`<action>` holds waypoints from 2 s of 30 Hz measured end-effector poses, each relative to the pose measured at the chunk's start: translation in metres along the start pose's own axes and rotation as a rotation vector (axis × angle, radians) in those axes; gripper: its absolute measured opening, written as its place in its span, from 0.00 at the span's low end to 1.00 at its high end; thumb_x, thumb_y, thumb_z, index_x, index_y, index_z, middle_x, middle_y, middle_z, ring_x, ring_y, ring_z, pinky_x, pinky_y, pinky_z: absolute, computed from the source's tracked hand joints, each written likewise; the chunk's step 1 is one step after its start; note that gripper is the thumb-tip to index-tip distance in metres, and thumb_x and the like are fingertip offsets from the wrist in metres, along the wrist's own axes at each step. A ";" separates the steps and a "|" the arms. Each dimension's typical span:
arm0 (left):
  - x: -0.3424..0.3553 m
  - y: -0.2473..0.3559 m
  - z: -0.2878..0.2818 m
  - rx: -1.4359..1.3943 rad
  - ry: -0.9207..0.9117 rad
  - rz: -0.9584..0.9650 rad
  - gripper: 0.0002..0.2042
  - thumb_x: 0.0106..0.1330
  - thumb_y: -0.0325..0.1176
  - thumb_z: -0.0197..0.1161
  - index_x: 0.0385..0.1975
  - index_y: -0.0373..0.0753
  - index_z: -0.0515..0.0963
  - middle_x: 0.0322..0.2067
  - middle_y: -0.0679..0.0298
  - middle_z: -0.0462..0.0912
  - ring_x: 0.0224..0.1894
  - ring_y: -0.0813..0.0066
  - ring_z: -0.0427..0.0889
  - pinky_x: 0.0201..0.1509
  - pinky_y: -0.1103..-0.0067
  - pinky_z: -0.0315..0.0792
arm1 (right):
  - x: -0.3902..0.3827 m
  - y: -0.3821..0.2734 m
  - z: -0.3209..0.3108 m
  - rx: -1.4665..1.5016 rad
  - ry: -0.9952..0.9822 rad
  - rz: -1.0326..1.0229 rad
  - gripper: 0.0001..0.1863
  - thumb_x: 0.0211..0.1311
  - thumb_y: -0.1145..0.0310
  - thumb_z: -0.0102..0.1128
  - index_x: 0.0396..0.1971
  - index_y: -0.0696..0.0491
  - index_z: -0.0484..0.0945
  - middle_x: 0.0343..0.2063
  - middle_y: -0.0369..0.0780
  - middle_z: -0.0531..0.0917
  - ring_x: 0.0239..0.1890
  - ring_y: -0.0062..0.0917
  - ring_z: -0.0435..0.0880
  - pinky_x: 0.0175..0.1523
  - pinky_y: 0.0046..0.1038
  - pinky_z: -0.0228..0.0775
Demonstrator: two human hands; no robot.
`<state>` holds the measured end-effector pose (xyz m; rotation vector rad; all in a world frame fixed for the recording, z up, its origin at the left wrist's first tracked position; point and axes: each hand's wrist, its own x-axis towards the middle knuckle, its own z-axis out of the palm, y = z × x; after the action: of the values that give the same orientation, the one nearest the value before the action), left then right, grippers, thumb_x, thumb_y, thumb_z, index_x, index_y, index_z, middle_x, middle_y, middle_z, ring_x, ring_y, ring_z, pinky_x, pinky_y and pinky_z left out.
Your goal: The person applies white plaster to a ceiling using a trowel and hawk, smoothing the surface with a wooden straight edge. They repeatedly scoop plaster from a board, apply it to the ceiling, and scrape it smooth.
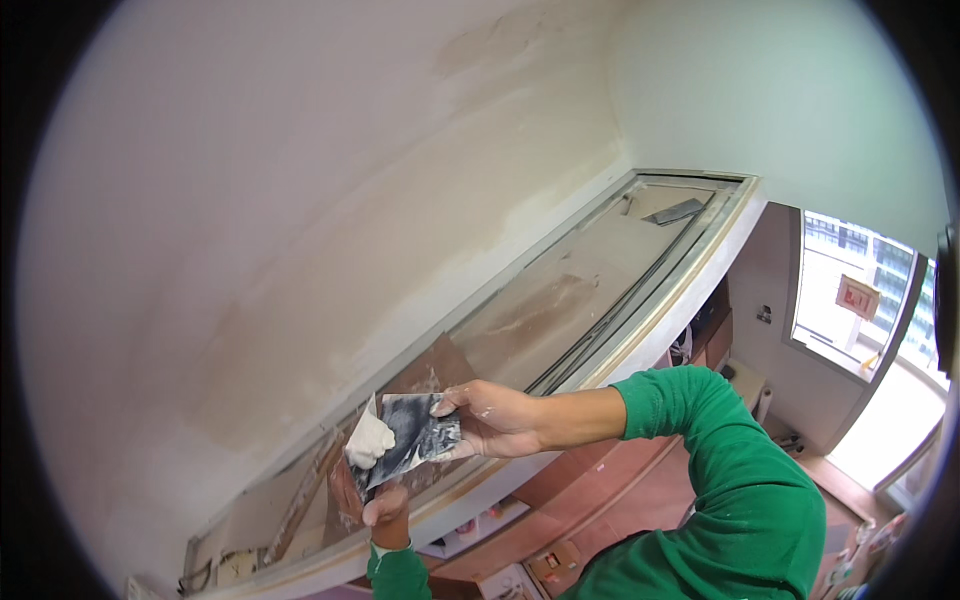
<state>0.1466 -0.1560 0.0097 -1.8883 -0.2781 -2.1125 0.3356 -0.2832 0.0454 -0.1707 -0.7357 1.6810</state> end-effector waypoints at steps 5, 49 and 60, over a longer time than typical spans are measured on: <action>0.031 0.009 0.016 -0.001 -0.006 0.336 0.35 0.72 0.53 0.26 0.42 0.27 0.76 0.38 0.48 0.81 0.34 0.48 0.81 0.40 0.63 0.76 | -0.016 -0.024 0.023 -0.026 -0.045 -0.016 0.12 0.61 0.74 0.41 0.43 0.63 0.67 0.38 0.44 0.77 0.40 0.30 0.82 0.47 0.32 0.81; 0.013 0.053 0.054 -1.697 -0.159 -1.682 0.23 0.67 0.51 0.52 0.50 0.38 0.73 0.45 0.63 0.80 0.46 0.73 0.79 0.49 0.77 0.75 | -0.054 -0.068 0.013 -2.251 -0.549 -1.066 0.33 0.52 0.76 0.54 0.62 0.45 0.63 0.55 0.42 0.69 0.57 0.38 0.69 0.39 0.29 0.81; -0.001 0.041 0.037 -1.431 0.088 -1.486 0.20 0.68 0.47 0.52 0.52 0.39 0.71 0.49 0.67 0.77 0.51 0.74 0.74 0.61 0.72 0.62 | 0.001 -0.090 -0.021 -2.676 -0.100 -0.837 0.35 0.47 0.75 0.54 0.61 0.46 0.64 0.53 0.39 0.72 0.56 0.37 0.71 0.45 0.29 0.78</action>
<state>0.1955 -0.1824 0.0112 -2.5567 -0.0980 -4.1604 0.4207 -0.2685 0.0788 -1.2678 -2.1393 -0.9683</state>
